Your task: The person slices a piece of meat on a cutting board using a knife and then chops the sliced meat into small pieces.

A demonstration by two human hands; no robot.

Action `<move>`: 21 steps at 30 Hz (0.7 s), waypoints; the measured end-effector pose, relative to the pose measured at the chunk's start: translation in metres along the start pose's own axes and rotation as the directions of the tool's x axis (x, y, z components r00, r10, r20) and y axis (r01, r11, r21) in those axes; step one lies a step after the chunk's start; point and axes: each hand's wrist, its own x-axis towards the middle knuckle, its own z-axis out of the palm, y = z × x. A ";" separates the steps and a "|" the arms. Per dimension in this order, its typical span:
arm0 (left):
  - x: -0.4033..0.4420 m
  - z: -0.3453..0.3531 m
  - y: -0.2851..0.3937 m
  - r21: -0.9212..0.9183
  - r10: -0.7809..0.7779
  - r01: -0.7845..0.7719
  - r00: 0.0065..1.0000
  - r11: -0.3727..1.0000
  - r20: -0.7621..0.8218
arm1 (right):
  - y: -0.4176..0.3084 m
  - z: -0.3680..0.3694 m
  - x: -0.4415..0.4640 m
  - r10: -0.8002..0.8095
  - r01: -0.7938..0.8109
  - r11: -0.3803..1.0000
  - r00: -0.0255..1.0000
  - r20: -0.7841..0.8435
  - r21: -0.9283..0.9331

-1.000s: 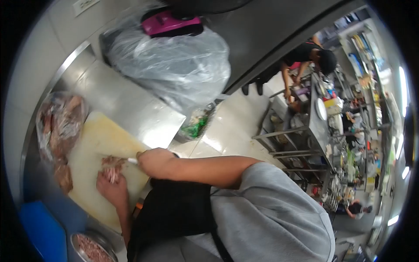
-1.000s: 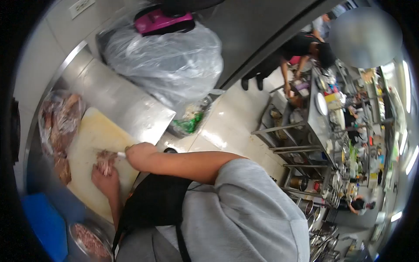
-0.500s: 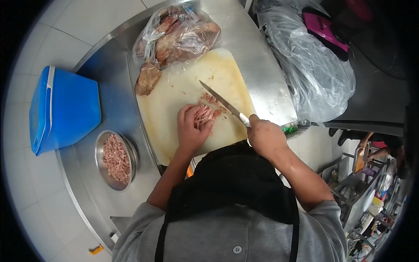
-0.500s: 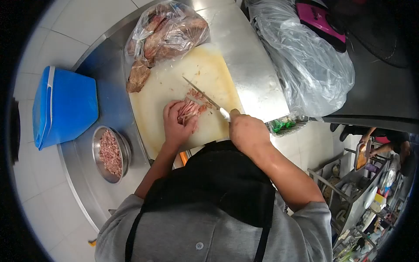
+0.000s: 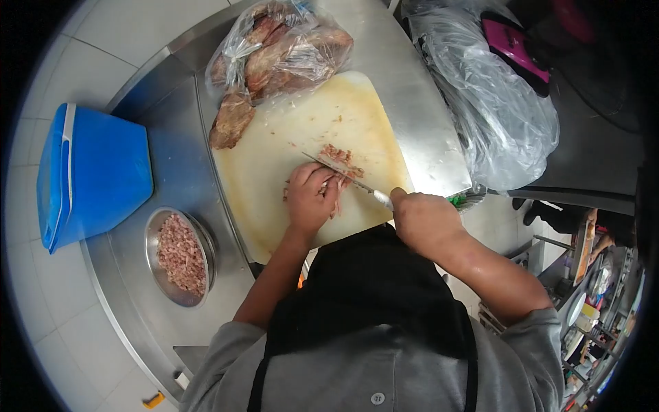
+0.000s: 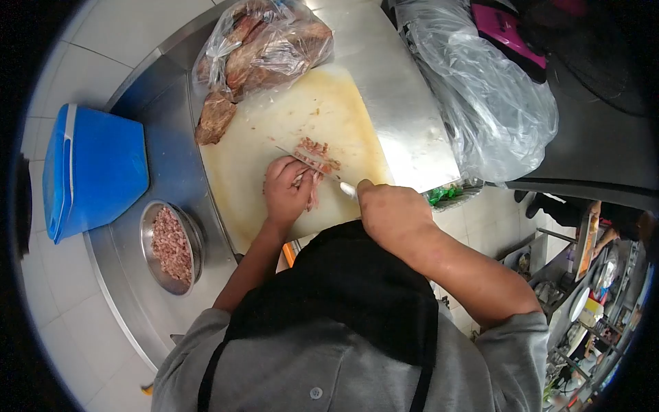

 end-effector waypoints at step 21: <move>0.018 -0.014 -0.024 0.235 -0.112 0.143 0.984 0.961 -0.140 | 0.007 -0.010 -0.002 0.102 -0.100 0.988 0.995 -0.006 0.117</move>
